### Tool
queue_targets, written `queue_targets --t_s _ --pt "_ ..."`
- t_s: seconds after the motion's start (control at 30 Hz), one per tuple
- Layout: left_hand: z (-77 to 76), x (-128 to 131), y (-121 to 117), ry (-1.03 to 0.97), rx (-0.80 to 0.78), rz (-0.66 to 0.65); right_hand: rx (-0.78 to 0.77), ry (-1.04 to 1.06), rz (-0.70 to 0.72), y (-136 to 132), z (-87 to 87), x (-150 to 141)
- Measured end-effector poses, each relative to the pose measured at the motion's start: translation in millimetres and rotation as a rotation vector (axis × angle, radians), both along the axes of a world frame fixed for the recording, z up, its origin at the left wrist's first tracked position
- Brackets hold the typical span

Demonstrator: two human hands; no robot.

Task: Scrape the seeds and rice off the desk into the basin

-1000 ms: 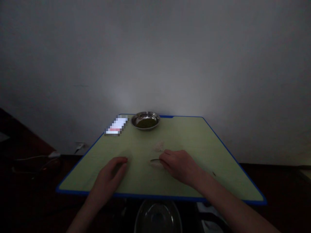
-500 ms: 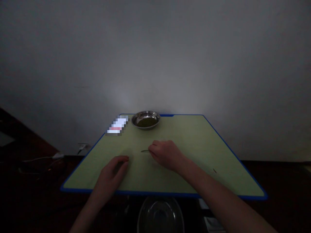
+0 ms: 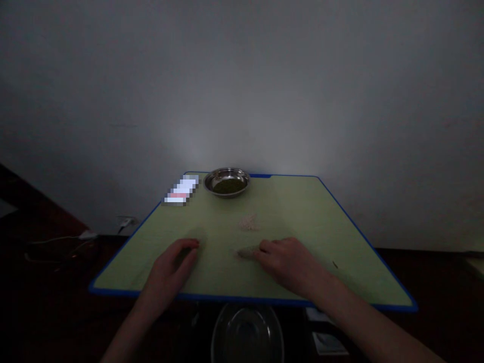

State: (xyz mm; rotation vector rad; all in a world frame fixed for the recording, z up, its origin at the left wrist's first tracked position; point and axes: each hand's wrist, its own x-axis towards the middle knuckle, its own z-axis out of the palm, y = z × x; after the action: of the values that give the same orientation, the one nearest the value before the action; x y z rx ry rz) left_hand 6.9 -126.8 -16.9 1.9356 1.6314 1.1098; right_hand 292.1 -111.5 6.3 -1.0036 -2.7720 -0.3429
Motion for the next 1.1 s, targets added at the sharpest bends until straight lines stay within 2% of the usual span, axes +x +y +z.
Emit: queue_targets --t_s 0.1,0.2,0.37,0.43,0.53,0.73,1.1 --pt "-1.1 0 1 -0.004 0.016 0.005 -0.018 0.014 -0.019 -1 3.5 5" --pt "-3.7 -1 2 -0.008 0.024 0.011 -0.081 0.138 -0.136 8 10.3 11" --pt "-4.1 -2 2 -0.01 0.014 0.008 -0.387 0.41 -0.36 41 14.7 38" --pt "-3.2 -1 2 -0.014 0.006 0.005 -0.486 0.467 -0.412 50 10.8 48" --pt "-3.0 -1 1 -0.011 0.001 -0.003 -0.555 0.518 -0.428 54 3.6 53" --pt "-2.4 -1 1 -0.013 0.008 -0.006 -0.554 0.502 -0.357 50 2.2 24" --pt "-1.5 -1 1 -0.013 0.004 -0.005 -0.414 0.351 -0.22 63 18.0 -36"
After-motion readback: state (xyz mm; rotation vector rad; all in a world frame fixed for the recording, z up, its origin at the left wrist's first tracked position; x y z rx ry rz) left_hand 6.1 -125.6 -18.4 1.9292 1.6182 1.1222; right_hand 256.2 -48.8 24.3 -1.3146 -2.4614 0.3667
